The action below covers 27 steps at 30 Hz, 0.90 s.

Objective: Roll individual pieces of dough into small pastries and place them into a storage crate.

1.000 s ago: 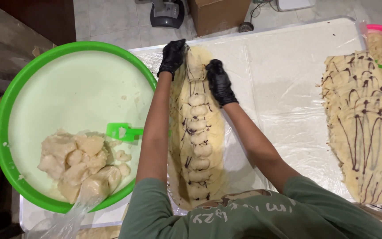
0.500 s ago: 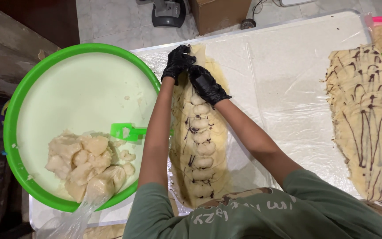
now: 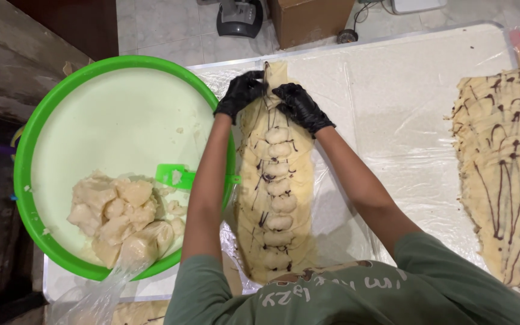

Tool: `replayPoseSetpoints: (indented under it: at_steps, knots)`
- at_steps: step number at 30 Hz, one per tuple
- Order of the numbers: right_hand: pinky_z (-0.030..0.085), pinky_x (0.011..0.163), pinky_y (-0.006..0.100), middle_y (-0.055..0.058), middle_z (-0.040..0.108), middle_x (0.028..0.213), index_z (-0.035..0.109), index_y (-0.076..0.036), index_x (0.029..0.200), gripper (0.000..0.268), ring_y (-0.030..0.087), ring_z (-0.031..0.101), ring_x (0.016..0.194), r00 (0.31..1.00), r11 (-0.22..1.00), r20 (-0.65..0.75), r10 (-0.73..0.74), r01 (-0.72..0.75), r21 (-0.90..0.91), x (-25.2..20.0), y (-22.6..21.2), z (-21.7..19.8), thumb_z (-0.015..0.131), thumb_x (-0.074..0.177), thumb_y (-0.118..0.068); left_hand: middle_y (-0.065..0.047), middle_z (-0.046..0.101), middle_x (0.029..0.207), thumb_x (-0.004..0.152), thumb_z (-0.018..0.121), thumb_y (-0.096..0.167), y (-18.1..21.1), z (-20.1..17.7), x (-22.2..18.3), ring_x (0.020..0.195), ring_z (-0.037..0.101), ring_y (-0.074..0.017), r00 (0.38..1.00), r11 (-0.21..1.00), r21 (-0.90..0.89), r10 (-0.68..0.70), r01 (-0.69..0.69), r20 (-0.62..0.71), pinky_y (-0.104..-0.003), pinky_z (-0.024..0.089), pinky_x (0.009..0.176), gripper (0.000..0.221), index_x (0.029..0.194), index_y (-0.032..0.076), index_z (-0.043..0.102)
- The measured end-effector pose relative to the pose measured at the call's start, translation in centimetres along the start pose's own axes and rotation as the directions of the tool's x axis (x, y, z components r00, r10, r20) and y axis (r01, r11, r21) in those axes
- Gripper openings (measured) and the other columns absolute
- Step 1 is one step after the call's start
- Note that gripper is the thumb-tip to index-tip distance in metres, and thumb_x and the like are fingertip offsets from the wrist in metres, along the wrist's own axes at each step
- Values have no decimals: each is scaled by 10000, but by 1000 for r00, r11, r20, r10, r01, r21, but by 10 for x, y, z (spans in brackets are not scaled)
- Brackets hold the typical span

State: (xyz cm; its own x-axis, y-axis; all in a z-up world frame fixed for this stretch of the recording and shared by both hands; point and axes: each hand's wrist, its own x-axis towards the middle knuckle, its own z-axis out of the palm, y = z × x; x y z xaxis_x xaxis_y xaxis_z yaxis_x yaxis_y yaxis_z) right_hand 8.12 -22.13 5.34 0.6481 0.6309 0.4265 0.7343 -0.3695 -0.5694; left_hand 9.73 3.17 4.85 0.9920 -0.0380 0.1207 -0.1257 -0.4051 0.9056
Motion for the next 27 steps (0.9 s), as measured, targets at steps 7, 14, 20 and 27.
replayPoseSetpoints:
  at_steps: [7,14,20,27]
  knots:
    - [572,889,414,132,748,956,765,-84,1178,429,336,715,952,962,970,-173,213,-186,157,25,50,23,873,893,-386,-20,794,1069,757,939,259,-18,4,3,968,762,-221,990,990,120,-90,77,111,-395,608,885,658,1352,240,659]
    - [590,930,414,113,670,1161,710,-99,1260,549,333,674,1093,819,953,-490,299,-282,110,23,49,46,937,836,-363,-33,771,1024,752,961,166,-22,17,16,858,710,-164,995,998,67,-1,8,-103,-335,625,727,614,1309,183,702]
    - [426,1175,482,162,614,1419,607,-108,1462,553,375,518,1367,959,986,-237,153,-163,-25,5,44,45,768,942,-206,26,511,1487,933,732,464,-20,11,7,1390,416,-265,943,721,624,130,-302,307,-501,420,1138,702,1565,353,447]
    - [453,1126,513,123,619,1360,586,-162,1469,552,363,541,1324,963,951,-174,206,-239,-197,21,86,55,699,985,-402,75,524,1437,975,694,517,-29,22,21,1358,404,-263,983,792,605,-39,-80,181,-509,395,1134,603,1531,402,492]
